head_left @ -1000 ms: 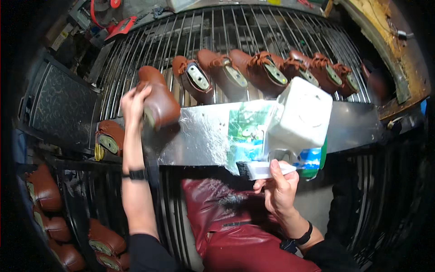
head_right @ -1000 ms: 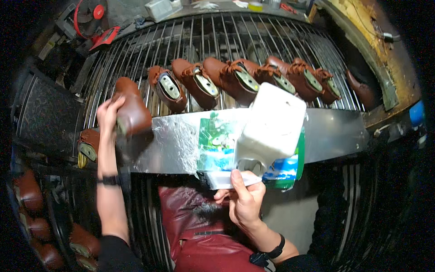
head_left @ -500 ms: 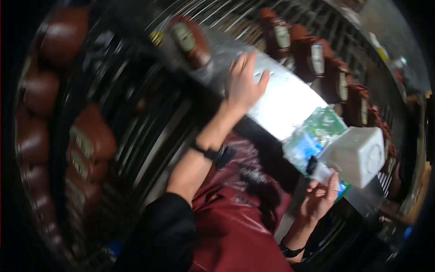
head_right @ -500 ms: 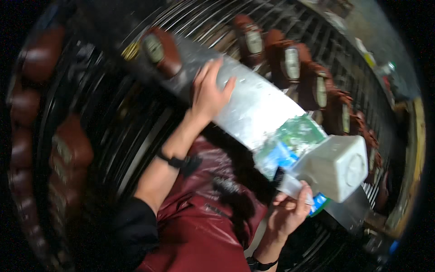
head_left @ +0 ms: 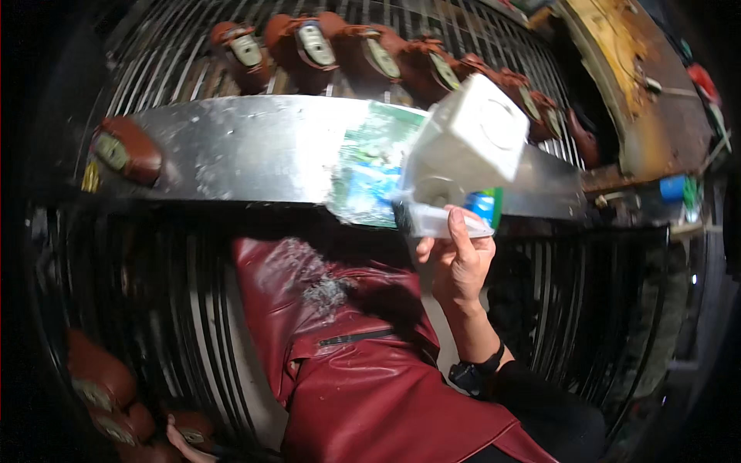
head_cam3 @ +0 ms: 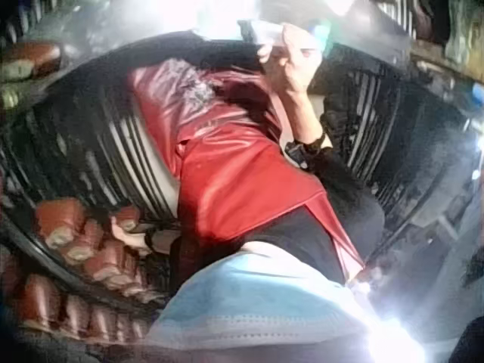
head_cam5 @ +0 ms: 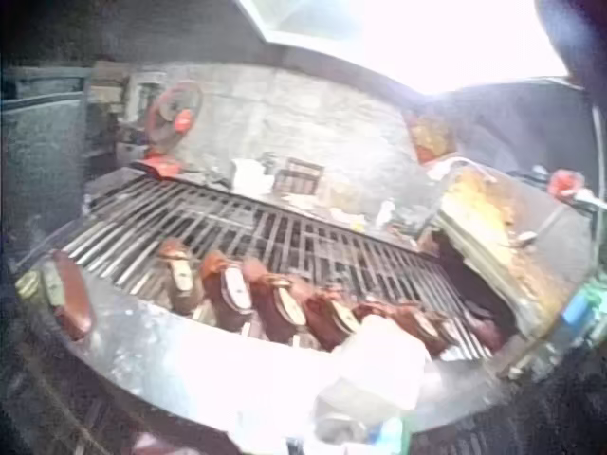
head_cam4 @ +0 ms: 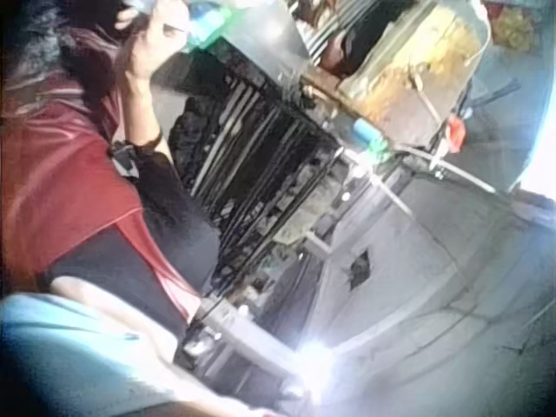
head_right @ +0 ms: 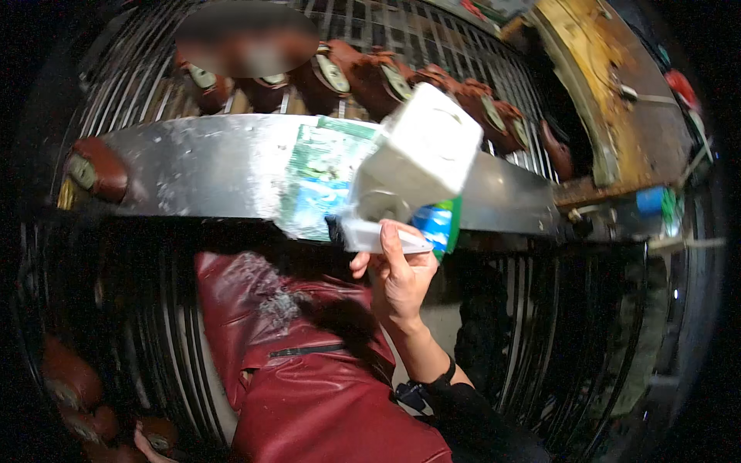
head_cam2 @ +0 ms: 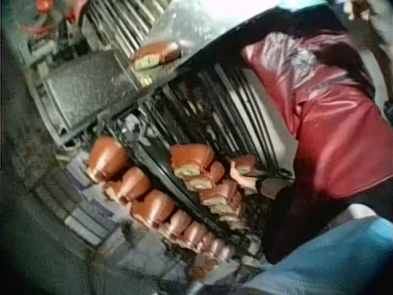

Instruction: The recorder is applying adhesive to the soles and edges of shoes using a brush in a manufacturing setting.

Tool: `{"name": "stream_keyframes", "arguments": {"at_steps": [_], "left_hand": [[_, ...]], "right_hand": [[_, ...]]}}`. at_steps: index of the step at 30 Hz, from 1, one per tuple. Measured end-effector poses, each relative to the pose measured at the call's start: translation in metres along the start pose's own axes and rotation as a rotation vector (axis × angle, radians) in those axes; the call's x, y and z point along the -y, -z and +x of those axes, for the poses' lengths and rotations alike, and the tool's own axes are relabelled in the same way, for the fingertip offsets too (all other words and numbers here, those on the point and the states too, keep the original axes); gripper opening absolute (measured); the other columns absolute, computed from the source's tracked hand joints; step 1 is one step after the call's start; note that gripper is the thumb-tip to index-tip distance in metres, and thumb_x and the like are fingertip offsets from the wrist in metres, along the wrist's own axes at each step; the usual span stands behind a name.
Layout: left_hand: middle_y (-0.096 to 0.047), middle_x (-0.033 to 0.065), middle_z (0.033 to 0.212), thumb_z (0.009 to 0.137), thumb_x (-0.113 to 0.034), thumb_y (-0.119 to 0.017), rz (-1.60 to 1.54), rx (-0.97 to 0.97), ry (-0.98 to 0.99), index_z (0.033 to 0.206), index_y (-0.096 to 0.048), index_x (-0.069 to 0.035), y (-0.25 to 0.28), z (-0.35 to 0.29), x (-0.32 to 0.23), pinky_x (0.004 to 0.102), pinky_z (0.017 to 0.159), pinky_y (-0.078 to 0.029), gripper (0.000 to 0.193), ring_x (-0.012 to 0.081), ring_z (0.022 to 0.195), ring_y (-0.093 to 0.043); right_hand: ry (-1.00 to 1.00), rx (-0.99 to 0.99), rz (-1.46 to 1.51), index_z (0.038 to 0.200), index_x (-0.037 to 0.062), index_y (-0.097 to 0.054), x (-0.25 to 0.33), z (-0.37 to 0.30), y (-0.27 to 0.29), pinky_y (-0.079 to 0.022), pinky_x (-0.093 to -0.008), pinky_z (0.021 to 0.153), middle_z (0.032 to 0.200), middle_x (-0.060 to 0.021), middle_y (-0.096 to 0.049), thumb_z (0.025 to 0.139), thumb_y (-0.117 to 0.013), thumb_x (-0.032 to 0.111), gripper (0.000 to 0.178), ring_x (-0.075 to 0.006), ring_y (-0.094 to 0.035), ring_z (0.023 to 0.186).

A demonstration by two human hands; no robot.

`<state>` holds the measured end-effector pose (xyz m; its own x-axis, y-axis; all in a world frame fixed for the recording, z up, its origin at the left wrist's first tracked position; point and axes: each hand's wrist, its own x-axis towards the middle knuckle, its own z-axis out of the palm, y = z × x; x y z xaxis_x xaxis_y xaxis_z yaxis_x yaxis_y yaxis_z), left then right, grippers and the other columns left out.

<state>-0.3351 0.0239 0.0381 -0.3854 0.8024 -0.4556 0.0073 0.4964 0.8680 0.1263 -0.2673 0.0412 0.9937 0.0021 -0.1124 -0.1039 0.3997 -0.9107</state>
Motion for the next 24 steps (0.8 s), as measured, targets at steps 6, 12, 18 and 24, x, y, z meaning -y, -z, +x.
{"name": "stream_keyframes", "arguments": {"at_steps": [6, 12, 18, 24], "left_hand": [[-0.062, 0.0110, 0.123, 0.098, -0.019, -0.071, 0.258, 0.451, -0.166, 0.133, -0.059, -0.002, -0.025, 0.073, 0.044, 0.0396, 0.098, -0.051, 0.041, 0.0224, 0.111, -0.060], [-0.058, 0.0210, 0.146, 0.104, -0.021, -0.064, 0.758, 0.593, -1.330, 0.150, -0.049, 0.003, -0.143, -0.002, 0.091, 0.0450, 0.113, -0.048, 0.054, 0.0298, 0.131, -0.060], [-0.058, 0.0208, 0.146, 0.103, -0.019, -0.067, 0.487, 0.793, -1.358, 0.147, -0.051, -0.001, -0.317, -0.002, 0.062, 0.0478, 0.112, -0.049, 0.051, 0.0336, 0.128, -0.062], [-0.058, 0.0251, 0.143, 0.103, -0.017, -0.064, 0.110, 1.003, -1.714, 0.139, -0.052, -0.004, -0.330, -0.099, 0.078, 0.0509, 0.110, -0.050, 0.040, 0.0447, 0.127, -0.061]], "right_hand": [[0.299, -0.067, -0.316, 0.112, -0.0056, -0.068, -0.008, 0.018, 0.024, -0.057, -0.0278, 0.054, 0.087, -0.0109, -0.073, 0.101, -0.073, 0.008, 0.018, -0.0151, -0.069, 0.062], [0.203, -0.071, -0.379, 0.107, -0.0056, -0.070, -0.021, 0.020, 0.018, -0.056, -0.0252, 0.051, 0.083, -0.0094, -0.073, 0.102, -0.073, 0.011, 0.018, -0.0129, -0.068, 0.060], [-0.267, -0.159, 0.078, 0.100, -0.0014, -0.070, 0.003, 0.018, 0.012, -0.056, -0.0309, 0.048, 0.080, -0.0129, -0.073, 0.104, -0.070, 0.024, 0.025, -0.0184, -0.069, 0.057], [-0.353, 0.036, 0.154, 0.103, -0.0028, -0.066, -0.004, -0.001, -0.004, -0.053, -0.0310, 0.047, 0.084, -0.0163, -0.073, 0.105, -0.068, 0.019, 0.022, -0.0199, -0.067, 0.058]]}}
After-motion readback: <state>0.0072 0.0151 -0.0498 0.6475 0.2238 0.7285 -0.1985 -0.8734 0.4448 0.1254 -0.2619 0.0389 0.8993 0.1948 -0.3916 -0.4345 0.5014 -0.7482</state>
